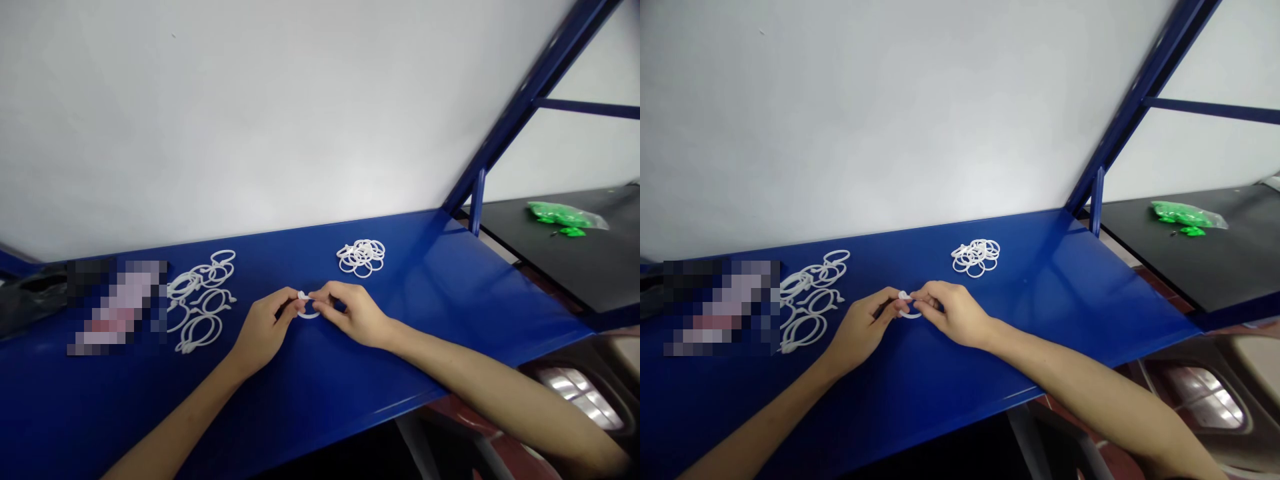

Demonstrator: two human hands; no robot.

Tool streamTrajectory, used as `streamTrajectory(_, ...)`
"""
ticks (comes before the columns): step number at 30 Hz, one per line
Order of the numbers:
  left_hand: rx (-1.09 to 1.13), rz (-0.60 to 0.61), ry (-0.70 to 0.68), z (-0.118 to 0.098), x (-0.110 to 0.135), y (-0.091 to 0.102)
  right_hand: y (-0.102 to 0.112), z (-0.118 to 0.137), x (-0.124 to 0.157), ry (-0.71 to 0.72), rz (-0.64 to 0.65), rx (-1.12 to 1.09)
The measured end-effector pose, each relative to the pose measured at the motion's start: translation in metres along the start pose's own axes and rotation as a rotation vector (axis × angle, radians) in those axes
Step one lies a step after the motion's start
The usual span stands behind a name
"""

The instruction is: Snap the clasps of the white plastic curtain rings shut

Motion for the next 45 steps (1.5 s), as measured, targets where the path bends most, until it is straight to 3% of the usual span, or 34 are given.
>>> streamTrajectory(7, 0.015, -0.028, -0.132, -0.006, 0.004, 0.002, -0.003, 0.014, 0.004, 0.176, 0.066, 0.027)
streamTrajectory(14, -0.007, -0.076, -0.246, -0.015, 0.008, 0.004, -0.005, 0.019, 0.006, 0.25, 0.116, 0.093)
streamTrajectory(28, -0.084, -0.03, -0.374, -0.019, 0.014, -0.003, -0.013, 0.021, 0.011, 0.416, 0.227, 0.23)
streamTrajectory(38, -0.141, -0.022, -0.394, -0.019, 0.016, -0.007, -0.015, 0.014, 0.012, 0.384, 0.222, 0.197)
streamTrajectory(45, -0.252, -0.055, -0.358, -0.02, 0.0, -0.001, -0.01, 0.005, -0.001, 0.257, 0.07, 0.225)
Point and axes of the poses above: each hand's wrist, its own x-axis away from the middle knuckle, its own y-axis out of the back of the hand, z = x × y, the point moved 8 cm from there along -x, towards the middle knuckle, and after that the axes turned 15 degrees about -z, right-handed, at the moved point
